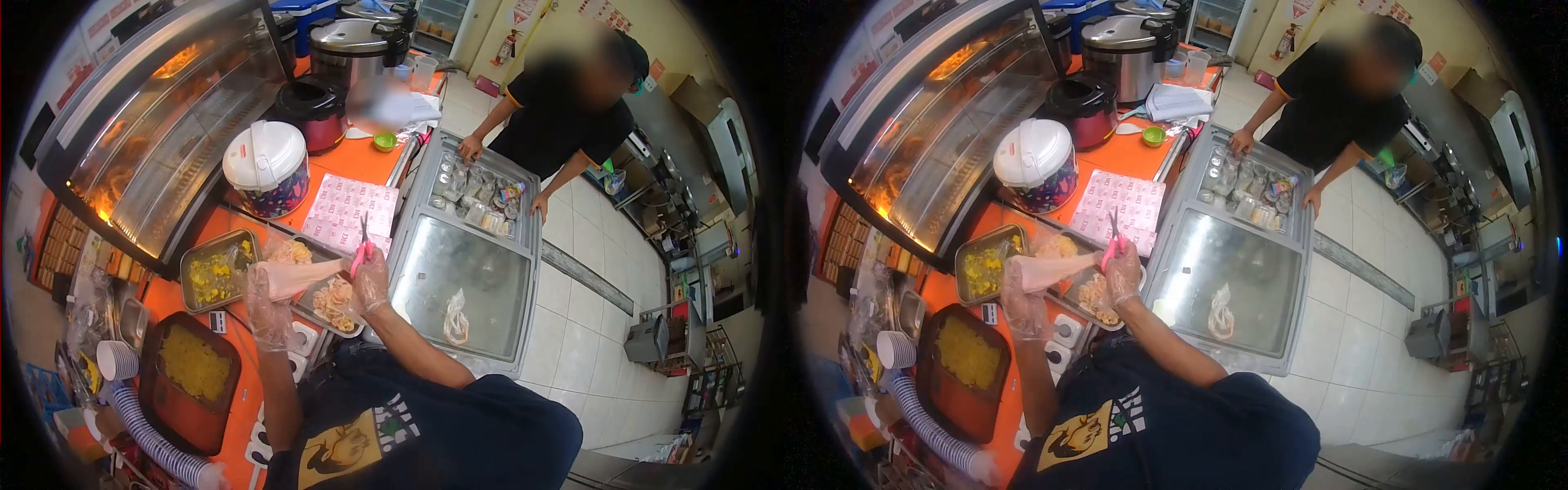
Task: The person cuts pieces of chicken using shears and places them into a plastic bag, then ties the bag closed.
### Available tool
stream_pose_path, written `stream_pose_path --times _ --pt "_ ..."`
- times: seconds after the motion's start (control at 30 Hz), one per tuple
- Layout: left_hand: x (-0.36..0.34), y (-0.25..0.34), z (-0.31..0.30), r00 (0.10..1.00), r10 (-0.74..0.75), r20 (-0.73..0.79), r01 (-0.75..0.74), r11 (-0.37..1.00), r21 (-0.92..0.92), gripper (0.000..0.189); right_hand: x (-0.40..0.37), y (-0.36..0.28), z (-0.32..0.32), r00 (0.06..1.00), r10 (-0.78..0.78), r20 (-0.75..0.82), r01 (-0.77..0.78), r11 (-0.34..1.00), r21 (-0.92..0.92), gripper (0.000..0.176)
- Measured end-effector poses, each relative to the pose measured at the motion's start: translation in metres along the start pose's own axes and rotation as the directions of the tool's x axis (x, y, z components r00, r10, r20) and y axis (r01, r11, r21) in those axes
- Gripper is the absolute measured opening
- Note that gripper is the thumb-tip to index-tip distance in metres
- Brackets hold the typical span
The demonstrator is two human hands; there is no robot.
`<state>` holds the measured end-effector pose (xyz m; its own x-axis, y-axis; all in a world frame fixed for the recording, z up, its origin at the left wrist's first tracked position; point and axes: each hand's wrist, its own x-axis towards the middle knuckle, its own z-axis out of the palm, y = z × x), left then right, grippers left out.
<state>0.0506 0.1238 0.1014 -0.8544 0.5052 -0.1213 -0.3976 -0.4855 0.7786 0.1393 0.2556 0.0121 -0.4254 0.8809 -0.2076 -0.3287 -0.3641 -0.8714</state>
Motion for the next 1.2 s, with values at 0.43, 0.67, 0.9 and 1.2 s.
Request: stream_pose_path --times 0.43,0.67,0.9,1.2 --pt "0.024 0.034 -0.025 0.849 -0.158 0.504 -0.429 0.352 0.832 0.017 -0.016 -0.010 0.024 0.642 0.193 0.742 -0.319 0.947 0.029 0.028" --pt "0.021 0.042 -0.040 0.845 -0.271 0.462 -0.290 0.493 0.820 0.019 -0.016 -0.038 0.026 0.772 0.184 0.608 -0.194 0.980 -0.050 0.029" --pt "0.026 0.040 -0.051 0.825 -0.261 0.501 -0.403 0.349 0.846 0.022 -0.016 -0.055 0.026 0.793 0.201 0.575 -0.214 0.976 -0.047 0.031" --pt "0.020 -0.021 -0.034 0.771 -0.149 0.619 -0.034 0.961 0.274 0.067 -0.019 -0.063 0.024 0.657 0.200 0.727 -0.183 0.978 -0.104 0.036"
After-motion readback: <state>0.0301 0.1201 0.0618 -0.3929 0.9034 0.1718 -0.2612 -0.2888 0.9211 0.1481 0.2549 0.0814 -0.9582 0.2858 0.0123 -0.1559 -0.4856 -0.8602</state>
